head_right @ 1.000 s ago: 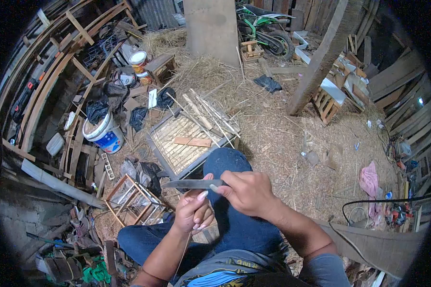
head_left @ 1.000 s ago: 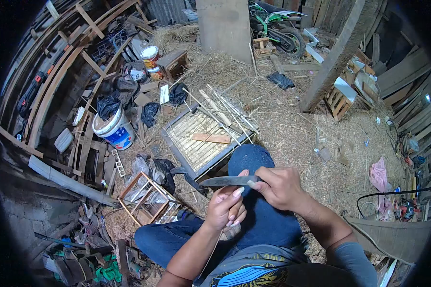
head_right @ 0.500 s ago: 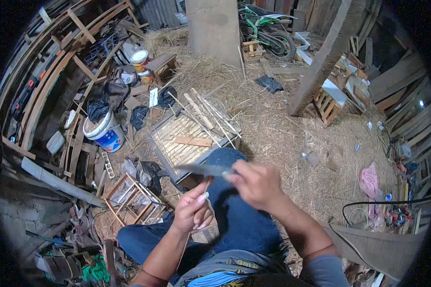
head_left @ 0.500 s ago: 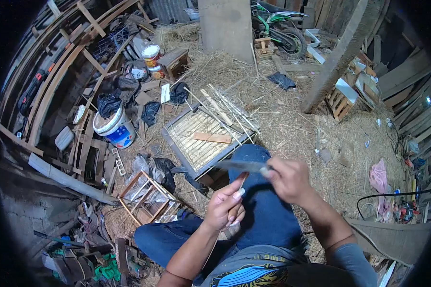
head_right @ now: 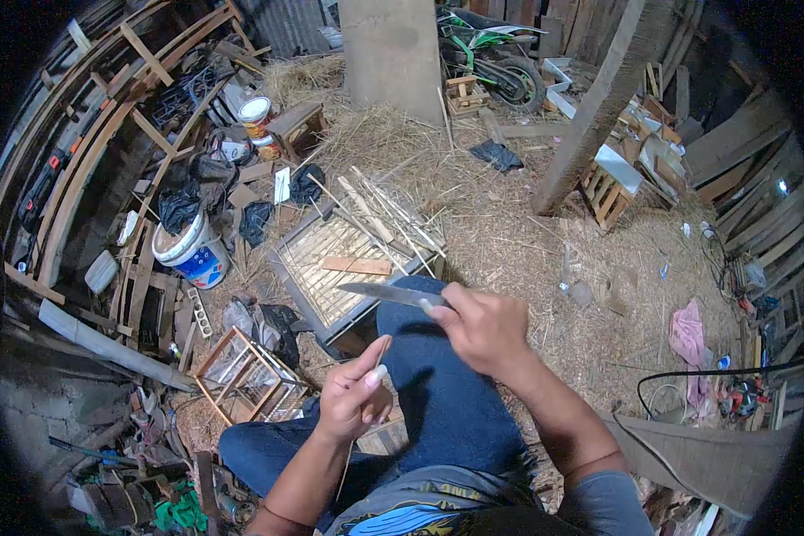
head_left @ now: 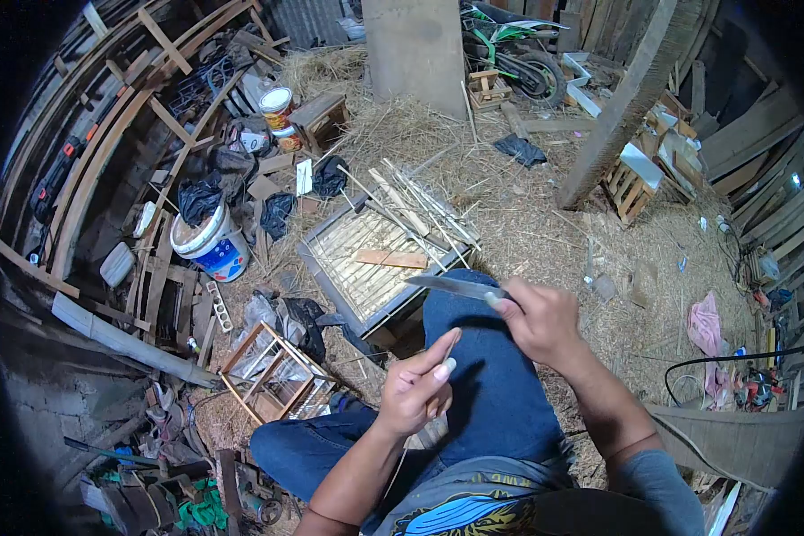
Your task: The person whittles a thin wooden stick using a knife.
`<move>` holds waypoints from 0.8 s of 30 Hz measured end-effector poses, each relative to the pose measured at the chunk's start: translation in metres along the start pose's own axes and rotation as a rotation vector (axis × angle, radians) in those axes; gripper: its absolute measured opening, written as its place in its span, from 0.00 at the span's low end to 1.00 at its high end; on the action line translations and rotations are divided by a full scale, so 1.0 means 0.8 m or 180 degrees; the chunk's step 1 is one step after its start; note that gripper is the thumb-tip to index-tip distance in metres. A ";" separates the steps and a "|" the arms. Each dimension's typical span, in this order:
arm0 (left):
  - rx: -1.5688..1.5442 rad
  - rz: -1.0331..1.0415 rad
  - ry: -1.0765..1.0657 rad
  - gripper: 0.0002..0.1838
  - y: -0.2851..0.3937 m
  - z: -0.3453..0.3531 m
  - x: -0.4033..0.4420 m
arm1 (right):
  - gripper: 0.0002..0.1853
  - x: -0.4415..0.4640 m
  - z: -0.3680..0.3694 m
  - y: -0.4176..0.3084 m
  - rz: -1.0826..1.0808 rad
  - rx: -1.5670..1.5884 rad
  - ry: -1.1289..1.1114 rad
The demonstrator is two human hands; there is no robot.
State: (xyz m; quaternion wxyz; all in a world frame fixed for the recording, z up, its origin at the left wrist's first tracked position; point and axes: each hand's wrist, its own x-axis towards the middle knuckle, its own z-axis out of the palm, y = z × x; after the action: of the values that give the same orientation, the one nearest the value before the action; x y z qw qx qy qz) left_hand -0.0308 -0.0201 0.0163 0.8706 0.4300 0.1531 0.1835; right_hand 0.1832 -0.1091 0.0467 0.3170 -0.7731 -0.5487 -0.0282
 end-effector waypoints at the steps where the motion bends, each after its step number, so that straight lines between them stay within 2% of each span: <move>1: -0.0045 0.0088 -0.0004 0.25 0.000 0.000 0.000 | 0.16 0.001 0.002 -0.004 -0.0023 0.0015 -0.0017; 3: 0.0101 0.0082 0.0197 0.25 -0.001 0.001 0.005 | 0.16 -0.004 0.002 -0.018 -0.0038 0.0762 0.0163; 4: 0.0152 0.0076 0.0249 0.25 -0.002 0.001 0.007 | 0.15 -0.007 0.000 -0.026 -0.0128 0.0784 0.0000; 7: 0.0265 -0.0114 0.0449 0.25 -0.004 0.000 0.008 | 0.14 -0.010 0.000 -0.042 -0.0505 0.0805 -0.0056; 10: 0.0599 0.0078 0.0549 0.26 0.002 0.010 0.011 | 0.14 -0.010 -0.001 -0.044 -0.0544 0.0714 -0.0191; 13: 0.0387 -0.0142 0.0578 0.26 0.007 0.012 0.010 | 0.15 -0.008 -0.003 -0.045 -0.0590 0.0592 -0.0232; 18: 0.0321 0.0098 0.0180 0.25 0.005 0.001 0.007 | 0.16 -0.007 0.000 -0.036 -0.0792 0.0493 -0.0226; 24: 0.0627 -0.0201 0.0401 0.25 0.009 0.001 0.012 | 0.16 -0.004 0.002 -0.026 -0.0742 0.0272 -0.0157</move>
State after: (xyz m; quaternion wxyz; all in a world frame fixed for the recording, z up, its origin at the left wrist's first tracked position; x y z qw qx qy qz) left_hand -0.0235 -0.0124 0.0219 0.8181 0.4960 0.2384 0.1667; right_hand 0.1632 -0.1071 0.0536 0.3306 -0.6904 -0.6431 -0.0224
